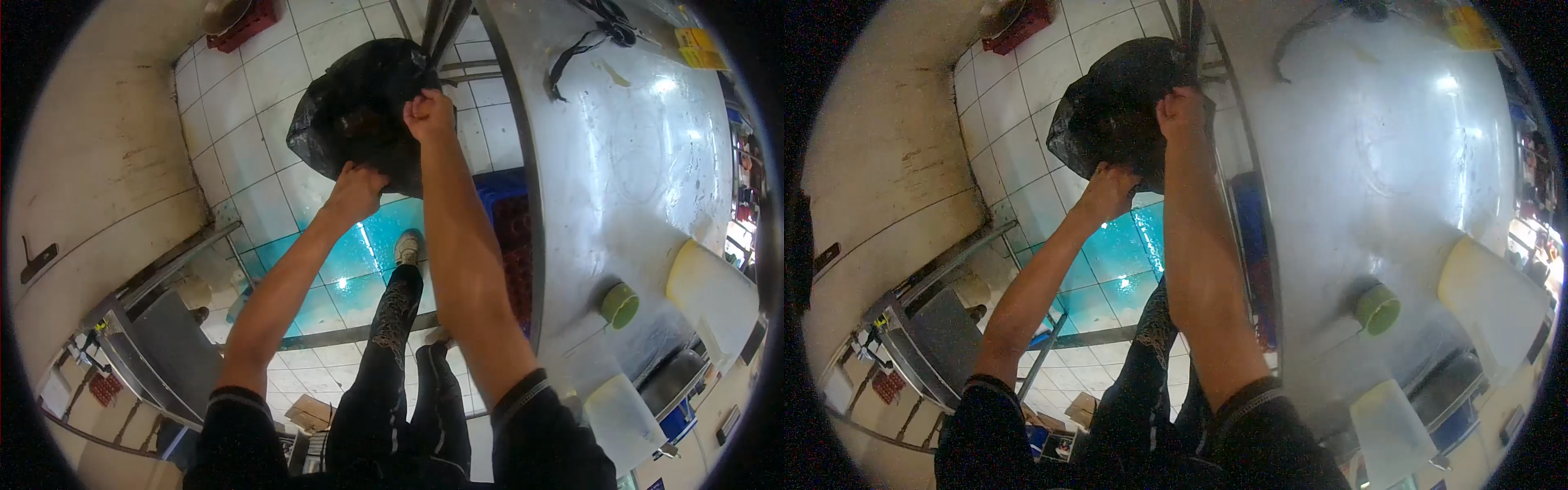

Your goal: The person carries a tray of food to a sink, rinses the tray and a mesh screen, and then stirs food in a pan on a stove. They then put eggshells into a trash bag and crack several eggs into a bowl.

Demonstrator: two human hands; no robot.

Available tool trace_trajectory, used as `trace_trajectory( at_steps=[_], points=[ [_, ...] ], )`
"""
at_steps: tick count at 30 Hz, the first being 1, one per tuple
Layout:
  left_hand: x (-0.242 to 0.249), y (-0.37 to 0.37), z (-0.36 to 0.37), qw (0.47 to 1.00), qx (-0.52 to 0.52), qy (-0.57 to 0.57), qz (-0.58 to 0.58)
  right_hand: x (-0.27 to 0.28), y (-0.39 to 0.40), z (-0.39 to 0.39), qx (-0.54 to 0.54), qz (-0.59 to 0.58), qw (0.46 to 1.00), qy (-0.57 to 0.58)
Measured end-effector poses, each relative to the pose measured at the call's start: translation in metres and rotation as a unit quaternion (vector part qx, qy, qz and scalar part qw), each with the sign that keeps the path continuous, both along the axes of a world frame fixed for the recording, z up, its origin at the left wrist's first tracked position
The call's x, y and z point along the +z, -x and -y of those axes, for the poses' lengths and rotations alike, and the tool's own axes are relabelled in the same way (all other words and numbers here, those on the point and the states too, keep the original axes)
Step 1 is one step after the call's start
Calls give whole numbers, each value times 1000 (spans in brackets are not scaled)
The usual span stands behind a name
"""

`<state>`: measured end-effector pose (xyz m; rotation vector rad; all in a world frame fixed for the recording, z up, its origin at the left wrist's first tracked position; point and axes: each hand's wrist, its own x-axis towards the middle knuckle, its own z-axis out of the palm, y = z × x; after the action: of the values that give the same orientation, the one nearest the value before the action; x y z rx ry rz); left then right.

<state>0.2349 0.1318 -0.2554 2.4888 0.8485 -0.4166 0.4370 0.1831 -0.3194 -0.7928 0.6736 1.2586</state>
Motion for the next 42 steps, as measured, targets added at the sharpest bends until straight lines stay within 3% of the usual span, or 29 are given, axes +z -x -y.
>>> trace_trajectory(
  at_steps=[4,6,9,12,15,16,17,18,20,22,24,25,27,30,31,34,36,39,40,42],
  points=[
    [15,2,7,982,100,159,-30,-40,-21,3,-79,65,995,3],
    [14,-3,14,954,143,250,-82,-20,-26,4,-70,83,992,-64],
    [-44,2,37,969,41,235,-56,-23,-42,-6,-99,59,984,-132],
    [-45,-5,67,996,66,38,55,35,-23,17,-94,147,980,-96],
    [-10,-17,100,991,48,-22,123,77,20,79,-99,129,986,-26],
    [8,-23,113,963,91,8,254,94,38,106,-85,127,988,0],
    [21,-21,133,953,148,158,214,115,60,142,-62,101,993,-22],
    [51,-19,152,892,222,233,319,133,77,171,-24,68,997,4],
    [71,1,205,912,211,244,254,167,117,245,56,47,995,64],
    [69,31,257,937,184,247,164,202,152,316,144,61,987,31],
    [77,56,297,951,163,243,103,280,147,372,173,-57,983,-36],
    [95,62,310,951,174,224,124,299,150,409,204,-52,976,-50],
    [149,52,326,934,211,173,230,317,144,466,263,-28,961,-82],
    [215,34,368,936,209,42,281,350,131,558,349,177,919,-39],
    [237,23,382,932,206,77,289,373,116,585,410,265,872,-13],
    [290,-9,441,927,118,131,331,405,105,683,320,417,850,35],
    [319,-38,495,915,57,187,353,444,98,745,267,393,875,92],
    [355,-88,576,881,-135,227,393,457,116,829,24,273,956,103],
    [368,-105,606,865,-170,258,395,462,120,854,-43,238,966,97],
    [383,-140,670,824,-270,252,429,468,128,914,-140,310,929,146]
  ],
)
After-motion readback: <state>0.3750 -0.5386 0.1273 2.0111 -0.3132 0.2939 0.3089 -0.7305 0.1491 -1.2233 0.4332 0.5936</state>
